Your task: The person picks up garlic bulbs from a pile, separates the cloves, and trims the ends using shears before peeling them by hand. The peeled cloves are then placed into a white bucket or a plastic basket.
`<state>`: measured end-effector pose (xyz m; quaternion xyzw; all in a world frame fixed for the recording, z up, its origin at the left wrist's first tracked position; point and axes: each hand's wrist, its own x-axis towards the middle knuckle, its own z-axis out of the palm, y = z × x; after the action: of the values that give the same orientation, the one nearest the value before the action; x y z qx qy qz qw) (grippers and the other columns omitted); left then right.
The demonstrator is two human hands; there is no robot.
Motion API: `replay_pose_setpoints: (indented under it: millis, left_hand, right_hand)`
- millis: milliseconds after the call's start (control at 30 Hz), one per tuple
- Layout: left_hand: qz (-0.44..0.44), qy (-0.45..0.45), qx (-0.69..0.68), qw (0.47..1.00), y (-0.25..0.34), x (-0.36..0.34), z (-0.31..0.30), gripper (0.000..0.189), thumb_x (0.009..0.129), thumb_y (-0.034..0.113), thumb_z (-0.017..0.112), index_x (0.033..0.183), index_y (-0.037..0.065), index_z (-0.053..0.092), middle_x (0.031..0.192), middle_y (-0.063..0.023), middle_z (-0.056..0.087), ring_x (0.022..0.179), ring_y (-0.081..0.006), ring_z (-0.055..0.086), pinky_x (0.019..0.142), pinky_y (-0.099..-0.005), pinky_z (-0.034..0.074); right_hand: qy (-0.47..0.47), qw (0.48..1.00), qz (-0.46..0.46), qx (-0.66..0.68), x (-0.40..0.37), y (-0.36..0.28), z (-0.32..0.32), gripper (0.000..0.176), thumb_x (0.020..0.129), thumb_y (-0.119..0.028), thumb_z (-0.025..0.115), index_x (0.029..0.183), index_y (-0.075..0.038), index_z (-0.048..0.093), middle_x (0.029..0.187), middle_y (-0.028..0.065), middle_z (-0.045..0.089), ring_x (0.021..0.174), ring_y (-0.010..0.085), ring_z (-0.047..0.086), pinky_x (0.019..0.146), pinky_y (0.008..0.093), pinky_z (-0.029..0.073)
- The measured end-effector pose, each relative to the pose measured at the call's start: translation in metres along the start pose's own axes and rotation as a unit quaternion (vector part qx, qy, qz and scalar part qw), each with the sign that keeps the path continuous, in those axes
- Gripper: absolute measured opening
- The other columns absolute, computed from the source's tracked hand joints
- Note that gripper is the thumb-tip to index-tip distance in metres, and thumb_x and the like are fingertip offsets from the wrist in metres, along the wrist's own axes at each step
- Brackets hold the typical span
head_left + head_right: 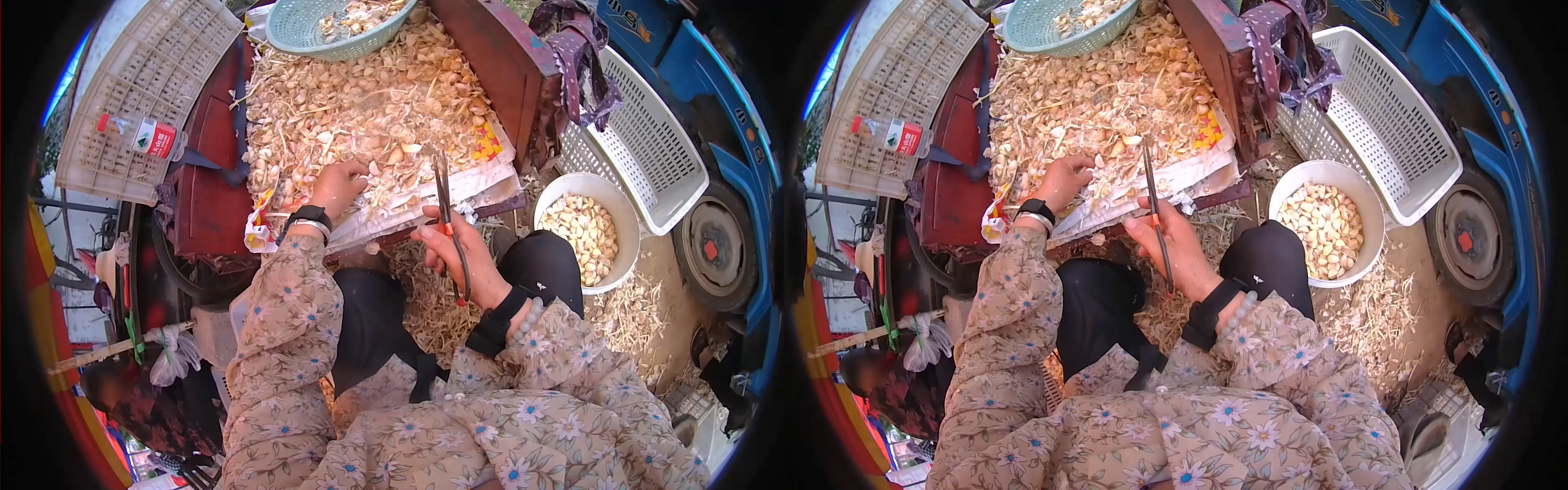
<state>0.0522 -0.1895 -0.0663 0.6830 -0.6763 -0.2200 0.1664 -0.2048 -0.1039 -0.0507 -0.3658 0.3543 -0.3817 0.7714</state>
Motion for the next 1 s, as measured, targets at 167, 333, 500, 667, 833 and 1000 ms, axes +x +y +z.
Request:
replay_pose_setpoints:
  millis: [167,333,500,667,833,1000]
  left_hand:
    - [-0.095,0.029,-0.139,0.985,0.009,-0.005,-0.006,0.013,0.080,0.012,0.060,0.090,0.003,0.060,0.070,-0.0037,0.060,0.058,-0.0105,0.055,0.054,-0.0251,0.045]
    - [-0.151,0.052,-0.386,0.908,0.015,-0.018,-0.025,0.009,0.085,0.012,0.057,0.091,0.006,0.054,0.067,0.0000,0.054,0.051,-0.0050,0.046,0.043,-0.0180,0.033]
    - [-0.128,0.035,-0.503,0.854,0.038,-0.032,-0.026,0.007,0.086,0.010,0.056,0.090,0.006,0.052,0.068,-0.0020,0.055,0.046,-0.0049,0.042,0.039,-0.0177,0.028]
    - [-0.162,0.039,-0.614,0.772,0.087,-0.063,-0.015,0.008,0.089,0.012,0.055,0.092,0.006,0.051,0.064,-0.0005,0.050,0.046,-0.0053,0.041,0.038,-0.0181,0.029]
    - [-0.233,-0.020,-0.646,0.726,0.123,-0.108,0.010,0.012,0.090,0.013,0.053,0.099,0.006,0.051,0.070,0.0005,0.051,0.050,-0.0042,0.041,0.043,-0.0156,0.031]
    - [-0.239,-0.119,-0.665,0.698,0.119,-0.131,0.006,0.008,0.090,0.011,0.050,0.095,0.005,0.047,0.075,-0.0037,0.054,0.051,-0.0051,0.042,0.044,-0.0166,0.031]
  right_hand:
    - [0.000,0.999,-0.005,-0.040,0.001,0.003,0.001,0.052,0.084,-0.031,0.062,0.122,0.000,0.043,0.085,0.0047,0.058,0.060,0.0061,0.049,0.053,0.0197,0.041]
    - [-0.002,0.999,0.002,-0.046,-0.001,0.002,0.002,0.048,0.087,-0.029,0.057,0.123,-0.001,0.042,0.091,0.0088,0.061,0.060,0.0053,0.049,0.052,0.0186,0.040]
    - [0.003,0.994,-0.049,-0.093,0.004,0.009,0.004,0.049,0.080,-0.027,0.067,0.117,0.000,0.048,0.078,0.0033,0.058,0.064,0.0089,0.053,0.059,0.0233,0.044]
    - [0.077,0.908,-0.234,-0.340,-0.001,0.005,0.010,0.048,0.073,-0.021,0.073,0.113,-0.006,0.053,0.087,0.0077,0.058,0.070,0.0174,0.057,0.065,0.0270,0.047]
    - [0.084,0.926,-0.314,-0.193,-0.003,0.010,0.009,0.045,0.071,-0.014,0.075,0.110,-0.007,0.055,0.082,0.0049,0.053,0.065,0.0130,0.052,0.058,0.0256,0.044]
    - [0.033,0.912,-0.327,-0.244,-0.012,0.004,0.009,0.036,0.073,-0.012,0.074,0.104,-0.006,0.057,0.077,0.0041,0.054,0.058,0.0110,0.052,0.053,0.0237,0.043]
